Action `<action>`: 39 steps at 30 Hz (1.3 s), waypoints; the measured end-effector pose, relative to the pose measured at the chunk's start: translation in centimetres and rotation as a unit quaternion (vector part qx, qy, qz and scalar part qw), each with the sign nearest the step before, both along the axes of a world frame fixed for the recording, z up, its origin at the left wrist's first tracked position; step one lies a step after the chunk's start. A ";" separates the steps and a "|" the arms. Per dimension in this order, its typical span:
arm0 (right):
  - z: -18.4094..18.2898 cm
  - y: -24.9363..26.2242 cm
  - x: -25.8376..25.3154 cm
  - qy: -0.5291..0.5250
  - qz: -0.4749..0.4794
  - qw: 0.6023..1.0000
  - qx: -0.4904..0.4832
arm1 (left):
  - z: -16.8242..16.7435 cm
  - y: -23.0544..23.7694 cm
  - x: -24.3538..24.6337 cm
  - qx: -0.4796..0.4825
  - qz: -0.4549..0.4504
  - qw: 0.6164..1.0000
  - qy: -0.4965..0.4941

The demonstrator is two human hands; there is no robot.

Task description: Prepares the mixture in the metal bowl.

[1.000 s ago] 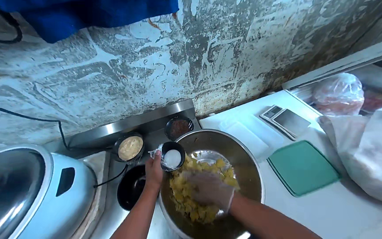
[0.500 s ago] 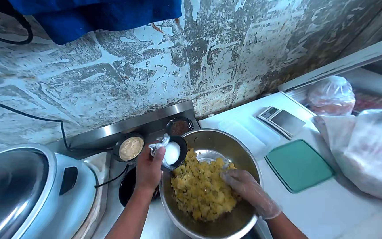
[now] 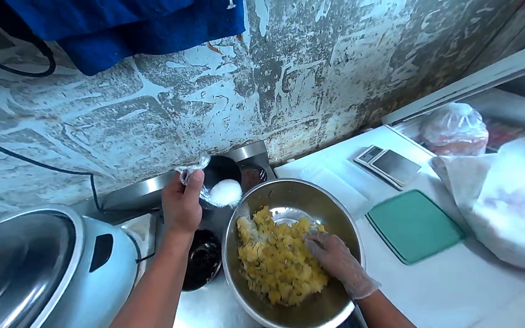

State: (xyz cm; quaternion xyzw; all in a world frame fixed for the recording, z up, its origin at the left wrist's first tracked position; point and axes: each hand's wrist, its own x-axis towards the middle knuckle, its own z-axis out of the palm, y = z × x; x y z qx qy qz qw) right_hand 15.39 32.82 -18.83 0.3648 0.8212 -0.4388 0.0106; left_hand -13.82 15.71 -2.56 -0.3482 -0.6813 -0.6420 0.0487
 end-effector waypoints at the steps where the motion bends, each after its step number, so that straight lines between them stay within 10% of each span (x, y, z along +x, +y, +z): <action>1: -0.1 -0.1 0.1 0.001 -0.004 1.000 0.002 | 0.4 0.2 -0.2 0.001 -0.001 1.000 0.006; 16: 0.1 0.3 0.5 0.075 -0.105 0.991 0.025 | 3.1 8.5 4.1 0.055 -0.129 0.989 0.038; 23: -0.1 0.2 1.6 0.301 -0.276 0.913 0.003 | 2.2 10.4 9.4 0.083 -0.214 0.973 0.013; 29: -1.2 0.3 2.1 0.484 -0.309 0.817 -0.048 | 0.8 6.7 10.5 0.054 -0.226 0.972 -0.026; 39: -1.2 0.3 2.1 0.459 -0.268 0.846 -0.047 | -0.1 -2.1 8.0 0.083 -0.141 0.986 0.025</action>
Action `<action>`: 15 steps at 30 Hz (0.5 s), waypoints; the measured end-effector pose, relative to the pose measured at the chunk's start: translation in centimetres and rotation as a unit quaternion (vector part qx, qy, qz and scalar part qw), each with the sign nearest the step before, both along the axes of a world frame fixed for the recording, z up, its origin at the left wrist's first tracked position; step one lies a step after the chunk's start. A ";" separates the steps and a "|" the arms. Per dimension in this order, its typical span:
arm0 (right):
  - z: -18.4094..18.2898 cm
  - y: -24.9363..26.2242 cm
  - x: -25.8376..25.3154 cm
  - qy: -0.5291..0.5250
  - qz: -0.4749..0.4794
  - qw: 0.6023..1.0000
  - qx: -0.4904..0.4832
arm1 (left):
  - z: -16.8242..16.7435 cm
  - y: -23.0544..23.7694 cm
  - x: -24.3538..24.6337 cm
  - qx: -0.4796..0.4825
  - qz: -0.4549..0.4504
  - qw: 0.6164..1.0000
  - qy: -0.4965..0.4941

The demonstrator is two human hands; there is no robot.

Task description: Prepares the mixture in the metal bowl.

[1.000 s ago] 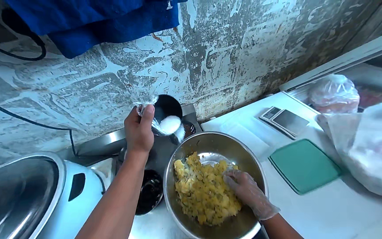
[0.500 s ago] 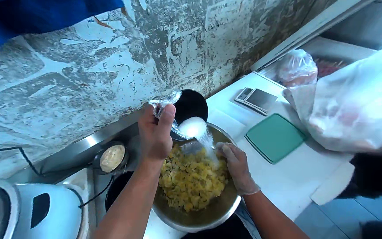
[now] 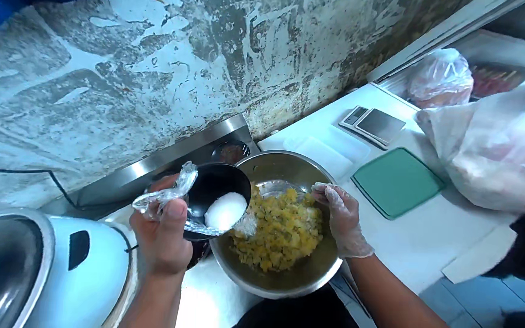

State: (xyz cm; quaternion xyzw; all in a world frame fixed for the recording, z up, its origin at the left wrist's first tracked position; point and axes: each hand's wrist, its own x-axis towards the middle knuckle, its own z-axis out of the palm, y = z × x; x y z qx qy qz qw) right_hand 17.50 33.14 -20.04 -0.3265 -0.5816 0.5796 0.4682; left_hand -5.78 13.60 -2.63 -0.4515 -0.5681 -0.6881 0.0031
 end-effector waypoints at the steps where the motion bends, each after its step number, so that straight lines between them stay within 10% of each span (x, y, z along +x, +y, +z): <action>1: 0.0 0.0 -0.1 -0.008 -0.001 1.000 0.001 | 0.3 -0.4 -0.4 0.004 0.005 1.000 0.001; 15: 0.4 -0.1 -0.5 -0.046 0.003 0.999 -0.001 | 0.6 -2.0 -0.9 0.019 -0.002 1.000 0.008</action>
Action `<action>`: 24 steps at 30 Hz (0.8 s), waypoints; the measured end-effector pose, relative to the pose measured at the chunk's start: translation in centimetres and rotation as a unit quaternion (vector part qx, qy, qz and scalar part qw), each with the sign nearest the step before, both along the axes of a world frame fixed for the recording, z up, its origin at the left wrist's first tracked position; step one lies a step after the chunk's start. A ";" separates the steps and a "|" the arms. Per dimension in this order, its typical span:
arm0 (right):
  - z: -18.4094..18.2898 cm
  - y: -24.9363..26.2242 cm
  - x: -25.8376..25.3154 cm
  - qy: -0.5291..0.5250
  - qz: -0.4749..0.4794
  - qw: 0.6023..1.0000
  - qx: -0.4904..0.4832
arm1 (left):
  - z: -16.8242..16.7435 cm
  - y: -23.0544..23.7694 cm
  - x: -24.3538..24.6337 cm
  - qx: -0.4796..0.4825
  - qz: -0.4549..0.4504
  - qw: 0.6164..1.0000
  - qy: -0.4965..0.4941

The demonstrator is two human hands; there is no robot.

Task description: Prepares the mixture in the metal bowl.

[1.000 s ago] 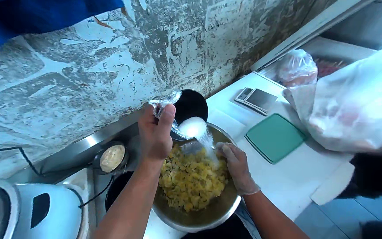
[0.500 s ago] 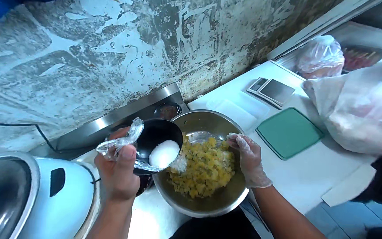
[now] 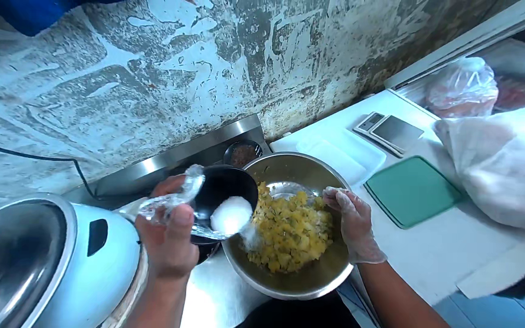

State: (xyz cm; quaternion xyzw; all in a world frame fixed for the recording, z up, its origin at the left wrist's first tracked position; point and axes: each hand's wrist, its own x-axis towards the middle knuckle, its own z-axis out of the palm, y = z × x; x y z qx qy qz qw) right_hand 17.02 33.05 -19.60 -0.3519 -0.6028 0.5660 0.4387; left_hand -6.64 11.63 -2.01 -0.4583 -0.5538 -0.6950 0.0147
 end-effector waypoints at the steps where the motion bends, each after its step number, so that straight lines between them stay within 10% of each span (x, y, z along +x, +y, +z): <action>1: 0.0 0.0 0.0 0.000 -0.002 1.000 -0.002 | 0.0 0.6 0.6 -0.004 -0.007 1.000 0.002; 16: -0.1 0.0 0.1 0.027 -0.002 0.999 -0.027 | 0.6 7.1 2.9 0.006 -0.065 0.995 0.076; 24: 0.2 -0.2 0.0 0.004 0.021 0.999 -0.033 | -5.4 5.5 -1.6 -0.060 0.101 0.954 -0.275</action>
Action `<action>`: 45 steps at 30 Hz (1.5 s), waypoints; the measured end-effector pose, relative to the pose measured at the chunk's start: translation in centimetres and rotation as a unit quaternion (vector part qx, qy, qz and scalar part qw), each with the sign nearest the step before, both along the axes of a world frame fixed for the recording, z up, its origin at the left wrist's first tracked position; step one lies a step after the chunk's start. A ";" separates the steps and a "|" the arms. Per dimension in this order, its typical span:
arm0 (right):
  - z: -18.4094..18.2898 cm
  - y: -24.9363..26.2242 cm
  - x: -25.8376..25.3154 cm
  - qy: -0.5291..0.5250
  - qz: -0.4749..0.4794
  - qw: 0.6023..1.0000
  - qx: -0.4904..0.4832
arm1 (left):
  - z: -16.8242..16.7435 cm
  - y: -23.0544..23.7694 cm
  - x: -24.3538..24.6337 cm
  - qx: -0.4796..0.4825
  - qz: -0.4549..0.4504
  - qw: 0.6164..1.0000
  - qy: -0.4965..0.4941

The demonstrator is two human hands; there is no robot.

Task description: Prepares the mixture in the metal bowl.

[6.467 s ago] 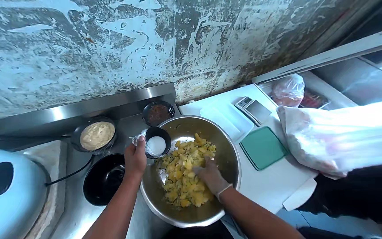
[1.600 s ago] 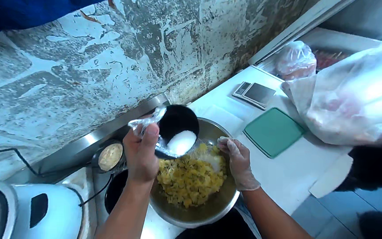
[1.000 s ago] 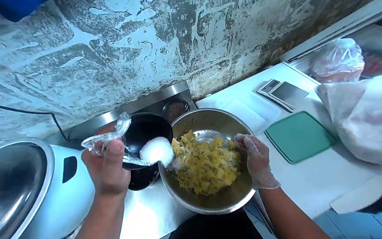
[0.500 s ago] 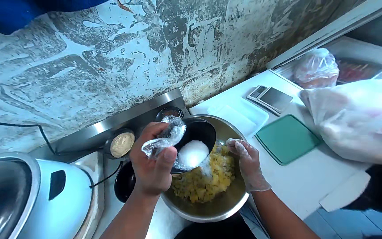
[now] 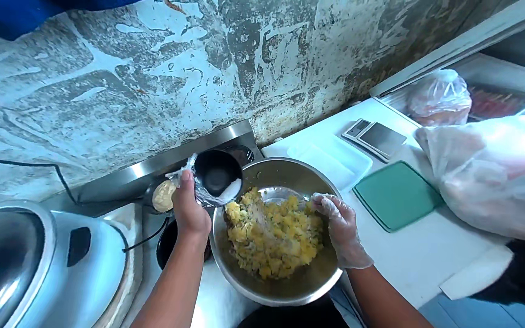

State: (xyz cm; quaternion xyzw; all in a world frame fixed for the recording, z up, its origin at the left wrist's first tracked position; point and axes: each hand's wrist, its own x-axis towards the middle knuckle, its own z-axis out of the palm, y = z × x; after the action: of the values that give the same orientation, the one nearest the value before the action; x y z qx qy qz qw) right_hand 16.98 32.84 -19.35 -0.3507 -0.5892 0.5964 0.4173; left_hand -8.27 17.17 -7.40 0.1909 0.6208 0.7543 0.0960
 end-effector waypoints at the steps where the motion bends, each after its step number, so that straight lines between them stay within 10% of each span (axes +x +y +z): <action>1: 0.5 -0.1 -0.3 -0.030 0.026 0.999 -0.009 | -1.3 -0.5 -0.6 -0.021 0.028 0.998 -0.059; 6: 1.4 2.5 -6.9 -0.167 0.256 0.950 -0.067 | -8.1 -1.9 -2.0 -0.110 0.112 0.965 -0.210; 12: -3.0 2.9 -20.5 -0.307 0.379 0.859 -0.155 | -10.6 -1.6 -2.3 -0.163 0.137 0.962 -0.170; 15: -2.5 -1.2 -23.9 -0.344 0.589 0.726 0.091 | -10.4 -1.8 -2.0 -0.170 0.142 0.966 -0.136; 20: 1.1 -6.9 -16.6 -0.412 0.625 0.533 0.395 | -11.1 -2.1 -1.7 -0.136 0.147 0.974 -0.101; 35: 3.4 -0.8 -13.5 -0.616 0.428 0.596 0.287 | -11.7 -3.1 -1.7 -0.104 0.103 0.986 -0.081; 40: 1.7 -3.8 -13.8 -0.609 0.495 0.508 0.355 | -11.7 -3.2 -1.6 -0.104 0.097 0.986 -0.084; 45: 2.2 -1.7 -14.9 -0.604 0.418 0.629 0.256 | -11.5 -3.4 -1.6 -0.117 0.099 0.985 -0.077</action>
State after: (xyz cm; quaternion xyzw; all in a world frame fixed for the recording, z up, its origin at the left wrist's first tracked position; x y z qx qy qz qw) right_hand 2.10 31.17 -17.13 -0.2275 -0.9218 0.1864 -0.2526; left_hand -9.92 13.76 -18.93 0.0575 0.7110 0.6950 0.0903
